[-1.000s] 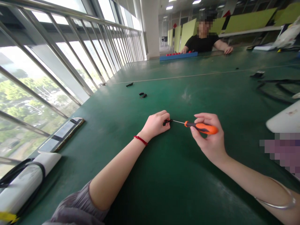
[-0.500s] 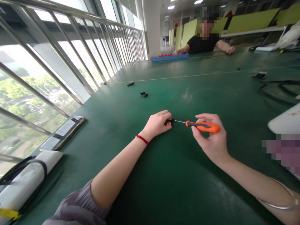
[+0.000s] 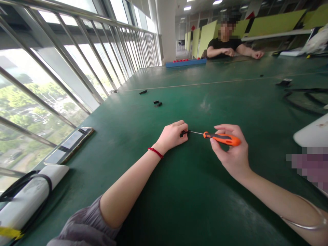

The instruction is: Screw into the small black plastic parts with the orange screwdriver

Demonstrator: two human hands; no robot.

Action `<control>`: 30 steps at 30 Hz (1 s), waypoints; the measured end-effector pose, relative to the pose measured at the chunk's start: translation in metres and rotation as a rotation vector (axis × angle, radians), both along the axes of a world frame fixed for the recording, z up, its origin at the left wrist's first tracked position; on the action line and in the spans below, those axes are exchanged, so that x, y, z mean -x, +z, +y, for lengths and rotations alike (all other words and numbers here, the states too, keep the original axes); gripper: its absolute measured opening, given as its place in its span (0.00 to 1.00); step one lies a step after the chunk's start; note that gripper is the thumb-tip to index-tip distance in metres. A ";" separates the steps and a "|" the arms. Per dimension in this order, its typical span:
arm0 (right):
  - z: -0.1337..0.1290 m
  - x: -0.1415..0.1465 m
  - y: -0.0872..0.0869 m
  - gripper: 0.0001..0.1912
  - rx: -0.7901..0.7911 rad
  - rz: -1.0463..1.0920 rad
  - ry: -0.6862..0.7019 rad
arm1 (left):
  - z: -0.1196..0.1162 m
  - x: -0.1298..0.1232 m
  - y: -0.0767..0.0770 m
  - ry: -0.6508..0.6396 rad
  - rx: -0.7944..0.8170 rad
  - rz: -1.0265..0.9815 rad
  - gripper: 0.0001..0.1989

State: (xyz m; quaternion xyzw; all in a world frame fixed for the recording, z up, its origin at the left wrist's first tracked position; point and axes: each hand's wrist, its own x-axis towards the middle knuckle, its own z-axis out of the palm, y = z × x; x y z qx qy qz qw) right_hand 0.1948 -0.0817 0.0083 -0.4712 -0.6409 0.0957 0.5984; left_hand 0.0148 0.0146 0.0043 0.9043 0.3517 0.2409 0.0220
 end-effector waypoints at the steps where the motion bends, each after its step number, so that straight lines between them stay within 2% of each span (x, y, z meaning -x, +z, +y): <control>1: 0.001 0.000 0.000 0.14 -0.007 0.010 0.011 | 0.000 0.000 0.000 -0.002 0.001 -0.001 0.04; 4: 0.001 -0.001 -0.001 0.17 0.027 0.002 0.051 | 0.000 0.000 0.000 -0.007 0.000 -0.005 0.04; 8: -0.002 0.000 0.001 0.06 0.099 -0.066 0.053 | 0.001 0.000 0.000 0.000 0.006 -0.013 0.04; 10: -0.003 0.000 0.001 0.04 0.105 -0.070 0.034 | 0.001 0.000 0.000 0.005 0.012 -0.014 0.04; 15: 0.000 0.000 0.000 0.13 0.018 -0.001 0.019 | 0.001 0.000 0.000 0.004 0.025 -0.015 0.04; 17: 0.000 -0.001 -0.001 0.15 0.029 0.003 0.041 | 0.001 0.000 0.000 0.000 0.033 -0.021 0.04; 23: -0.002 0.000 0.001 0.04 0.107 -0.064 0.038 | 0.003 0.002 0.000 -0.019 0.102 -0.088 0.02; 27: -0.001 0.001 0.001 0.06 0.041 -0.023 -0.016 | 0.004 0.002 0.000 -0.037 0.131 -0.121 0.02; 30: 0.001 0.000 -0.001 0.12 0.010 0.020 0.022 | 0.004 0.002 0.000 -0.037 0.137 -0.134 0.02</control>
